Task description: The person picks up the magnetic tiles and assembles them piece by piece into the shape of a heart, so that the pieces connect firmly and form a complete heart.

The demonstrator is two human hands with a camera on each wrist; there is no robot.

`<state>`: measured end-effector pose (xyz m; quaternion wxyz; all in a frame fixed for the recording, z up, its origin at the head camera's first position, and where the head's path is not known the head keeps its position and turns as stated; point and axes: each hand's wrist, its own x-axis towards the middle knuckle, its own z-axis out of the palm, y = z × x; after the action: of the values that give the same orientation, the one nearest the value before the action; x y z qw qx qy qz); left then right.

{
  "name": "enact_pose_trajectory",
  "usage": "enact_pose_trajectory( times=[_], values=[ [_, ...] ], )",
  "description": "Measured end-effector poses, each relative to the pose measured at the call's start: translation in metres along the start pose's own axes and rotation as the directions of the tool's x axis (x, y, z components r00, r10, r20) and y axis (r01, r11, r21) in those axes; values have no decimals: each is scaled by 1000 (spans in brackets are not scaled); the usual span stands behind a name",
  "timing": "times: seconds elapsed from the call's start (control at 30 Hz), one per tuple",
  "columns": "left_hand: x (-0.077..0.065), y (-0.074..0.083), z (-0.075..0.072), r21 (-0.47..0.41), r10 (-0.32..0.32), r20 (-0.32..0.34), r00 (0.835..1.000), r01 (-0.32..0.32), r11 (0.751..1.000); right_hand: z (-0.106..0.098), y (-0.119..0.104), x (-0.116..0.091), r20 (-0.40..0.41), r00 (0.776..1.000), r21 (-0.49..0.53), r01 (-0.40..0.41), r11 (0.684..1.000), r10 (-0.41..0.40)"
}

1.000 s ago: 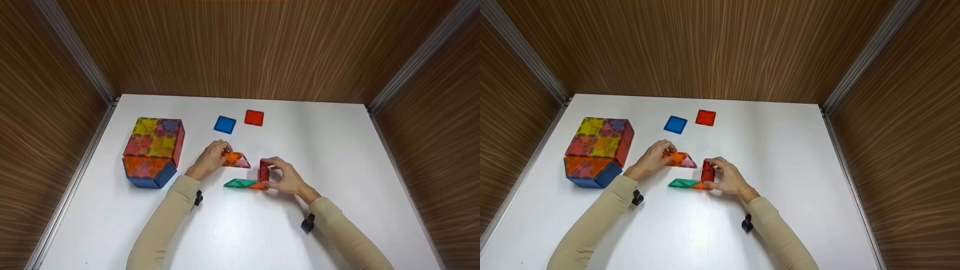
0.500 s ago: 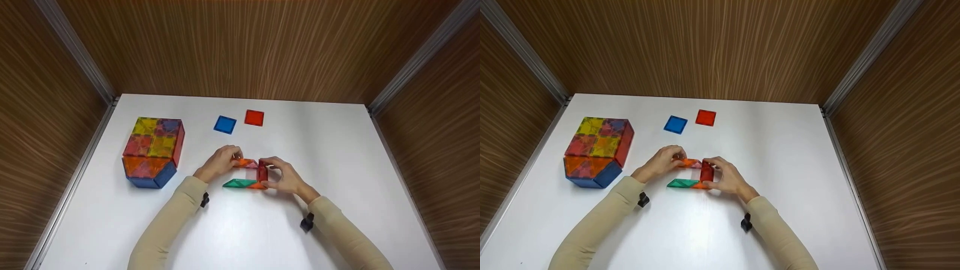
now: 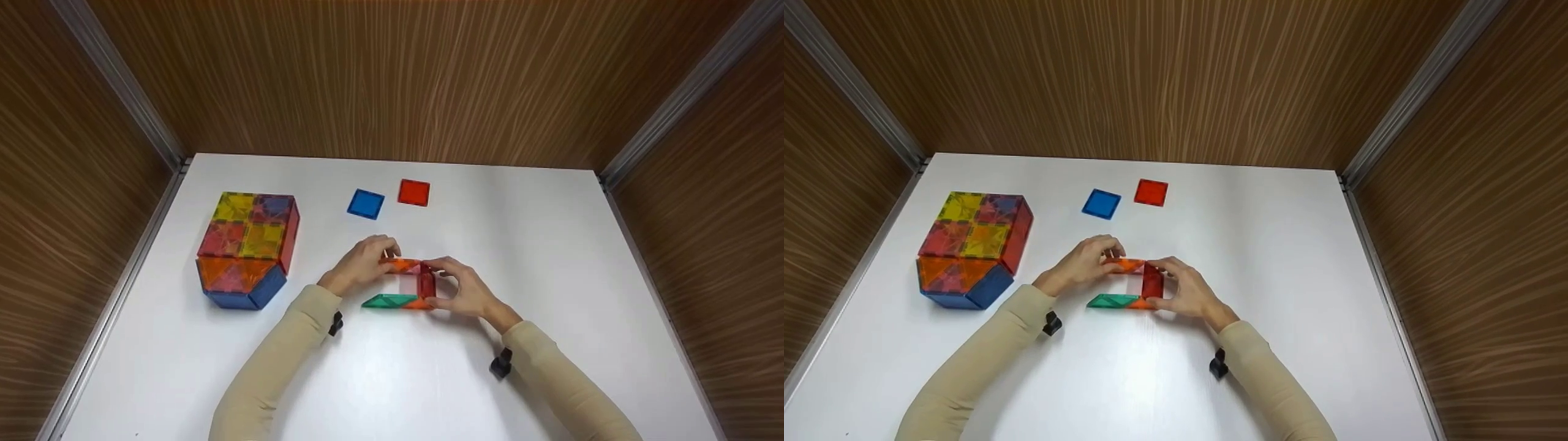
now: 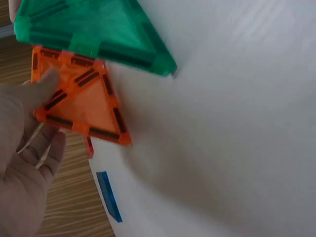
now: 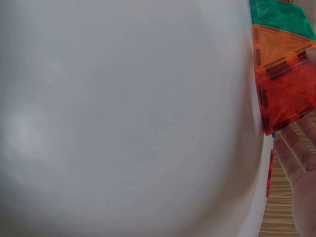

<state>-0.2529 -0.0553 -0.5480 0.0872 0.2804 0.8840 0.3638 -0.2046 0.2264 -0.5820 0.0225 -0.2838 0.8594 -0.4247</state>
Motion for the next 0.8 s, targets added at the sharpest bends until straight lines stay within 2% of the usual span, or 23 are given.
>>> enact_pose_trajectory(
  times=[0.13,0.33,0.5,0.63,0.8],
  values=[
    [5,-10,-12,2,-47,-29,998,47,999,0,-1,0,7,1000,-4,-5,1000,5],
    [23,-34,-24,102,-106,-112,988,117,988,-1,-1,-1,9,1000,0,-17,1000,17],
    [38,-55,-22,163,-146,-157,977,171,972,-3,-1,-4,14,1000,-19,-13,1000,13],
    [44,-66,-19,177,-145,-169,975,175,969,-4,-1,-5,10,1000,-27,-17,999,18],
    [44,-72,-17,193,-170,-134,976,194,962,-2,-2,-3,30,999,-37,-14,999,15]
  ],
)
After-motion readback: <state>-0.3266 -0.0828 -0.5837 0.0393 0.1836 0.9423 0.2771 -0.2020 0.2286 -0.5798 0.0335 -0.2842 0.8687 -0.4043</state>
